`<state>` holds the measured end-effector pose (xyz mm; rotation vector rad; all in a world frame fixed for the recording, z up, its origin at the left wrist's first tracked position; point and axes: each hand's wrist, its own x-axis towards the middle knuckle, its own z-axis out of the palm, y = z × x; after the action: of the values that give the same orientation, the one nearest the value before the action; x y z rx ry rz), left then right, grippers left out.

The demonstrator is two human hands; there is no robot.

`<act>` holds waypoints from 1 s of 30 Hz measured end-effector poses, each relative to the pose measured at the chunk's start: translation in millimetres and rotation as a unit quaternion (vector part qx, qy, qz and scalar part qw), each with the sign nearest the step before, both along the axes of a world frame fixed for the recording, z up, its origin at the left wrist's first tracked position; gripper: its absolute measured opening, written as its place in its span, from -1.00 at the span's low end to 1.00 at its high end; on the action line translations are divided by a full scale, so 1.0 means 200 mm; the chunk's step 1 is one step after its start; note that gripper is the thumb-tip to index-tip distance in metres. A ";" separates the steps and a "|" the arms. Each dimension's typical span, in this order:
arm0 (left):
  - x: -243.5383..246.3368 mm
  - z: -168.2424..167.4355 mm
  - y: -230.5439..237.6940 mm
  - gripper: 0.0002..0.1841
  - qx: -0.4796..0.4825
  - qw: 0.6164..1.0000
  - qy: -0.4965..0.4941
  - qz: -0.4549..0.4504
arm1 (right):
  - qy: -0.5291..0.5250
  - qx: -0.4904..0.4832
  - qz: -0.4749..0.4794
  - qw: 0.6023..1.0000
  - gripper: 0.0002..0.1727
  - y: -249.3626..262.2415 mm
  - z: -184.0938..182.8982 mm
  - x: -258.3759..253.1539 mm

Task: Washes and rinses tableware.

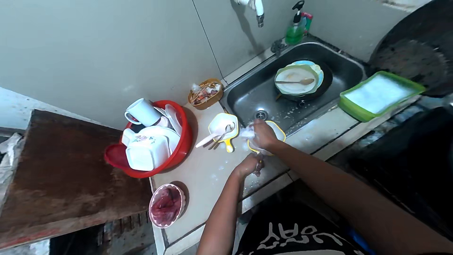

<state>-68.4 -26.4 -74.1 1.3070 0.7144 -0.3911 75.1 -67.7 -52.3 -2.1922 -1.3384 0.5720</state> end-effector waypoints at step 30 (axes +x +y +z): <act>-0.05 -0.05 0.11 -0.67 -0.060 0.998 -0.025 -0.018 | -0.052 -0.054 0.063 0.995 -0.46 -0.09 -0.09 -0.03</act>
<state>-79.2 -3.6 -85.0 1.2138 0.6164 -0.4228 69.7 -85.9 -70.6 -2.2625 -1.5406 0.5971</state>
